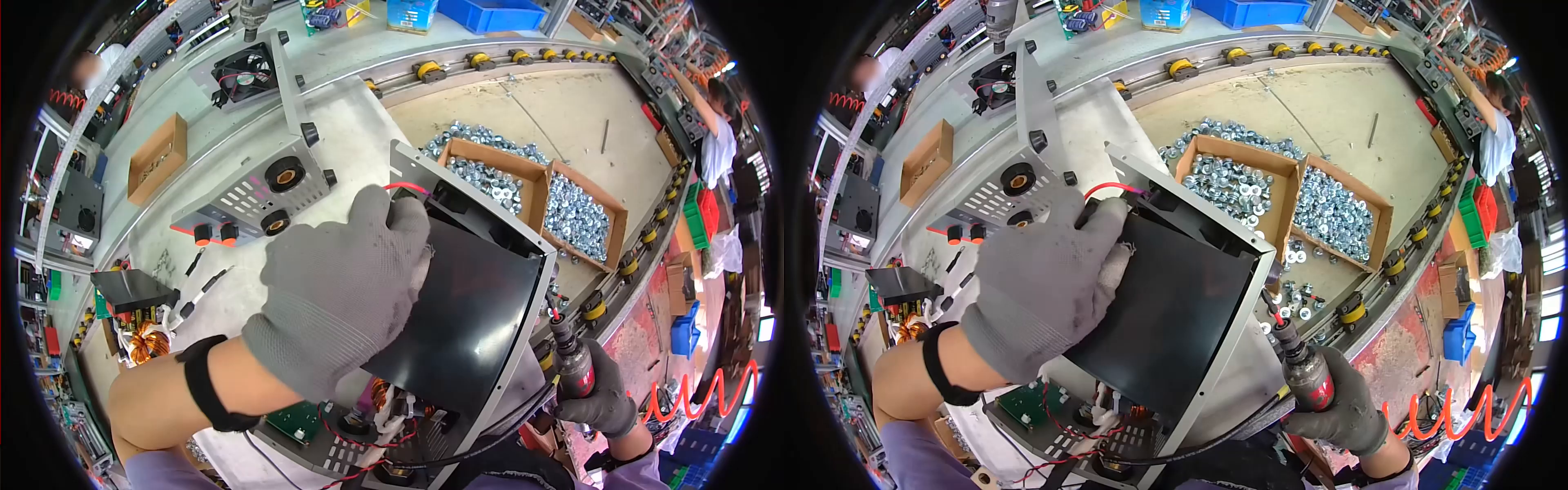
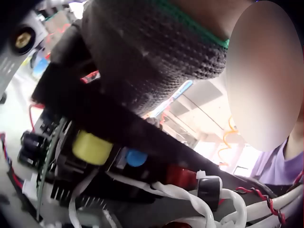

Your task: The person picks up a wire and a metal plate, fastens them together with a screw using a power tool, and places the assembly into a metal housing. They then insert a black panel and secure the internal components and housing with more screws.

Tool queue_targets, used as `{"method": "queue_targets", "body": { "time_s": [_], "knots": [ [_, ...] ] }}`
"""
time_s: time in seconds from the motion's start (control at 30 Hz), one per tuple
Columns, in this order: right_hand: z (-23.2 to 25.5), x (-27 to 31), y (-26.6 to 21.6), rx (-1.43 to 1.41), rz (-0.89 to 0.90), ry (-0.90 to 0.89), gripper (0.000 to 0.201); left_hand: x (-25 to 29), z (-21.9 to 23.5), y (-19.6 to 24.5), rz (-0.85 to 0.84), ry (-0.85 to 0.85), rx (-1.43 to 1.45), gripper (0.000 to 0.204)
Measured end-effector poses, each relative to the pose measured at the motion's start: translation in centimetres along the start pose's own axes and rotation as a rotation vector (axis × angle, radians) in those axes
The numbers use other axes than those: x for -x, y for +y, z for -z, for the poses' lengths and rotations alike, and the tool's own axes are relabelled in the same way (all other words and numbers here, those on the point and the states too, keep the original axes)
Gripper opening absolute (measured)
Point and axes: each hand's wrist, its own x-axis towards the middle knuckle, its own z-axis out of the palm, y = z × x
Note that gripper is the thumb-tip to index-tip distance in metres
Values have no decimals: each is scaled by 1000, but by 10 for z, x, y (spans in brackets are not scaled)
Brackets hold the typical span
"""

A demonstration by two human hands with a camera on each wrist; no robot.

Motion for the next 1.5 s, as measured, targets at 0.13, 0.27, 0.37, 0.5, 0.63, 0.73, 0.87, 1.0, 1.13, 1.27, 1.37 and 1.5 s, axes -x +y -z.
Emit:
{"method": "queue_targets", "body": {
  "time_s": [0.13, 0.27, 0.37, 0.5, 0.63, 0.73, 0.87, 1.0, 1.13, 1.27, 1.37, 1.5],
  "knots": [
    [6, -5, 4, 60, 40, -10, 86, -1, 18, 6, 25, -175, -129, 52],
    [6, -7, 0, 63, 46, 1, 86, -3, 15, 5, 38, -263, -108, 51],
    [8, -9, 5, 77, 83, -10, 87, -7, 0, -39, 309, -179, 693, 42],
    [9, -11, 3, 25, 69, -12, 86, 27, -54, -66, 110, 179, 466, 39],
    [8, -10, -2, 39, 46, -10, 87, -17, 0, -20, -325, 348, 387, 32],
    [5, -12, -4, 33, 65, 14, 86, -33, -16, 14, -416, 264, 427, 59],
    [9, -16, 0, 42, 129, 24, 87, -33, -32, 19, -473, 263, 508, 63],
    [11, -17, 0, 47, 101, 4, 86, -33, -29, 24, -391, 229, 543, 65],
    [11, -17, -1, 41, 75, -22, 84, -34, -27, 23, -442, 220, 505, 66],
    [13, -17, -4, 62, 29, -60, 82, -35, -32, 22, -458, 239, 518, 67],
    [18, -17, -16, 106, 5, -126, 79, -34, -30, 22, -445, 252, 522, 65],
    [17, -16, -5, -42, -18, -177, 79, -36, -27, 24, -434, 221, 534, 62]
  ]
}}
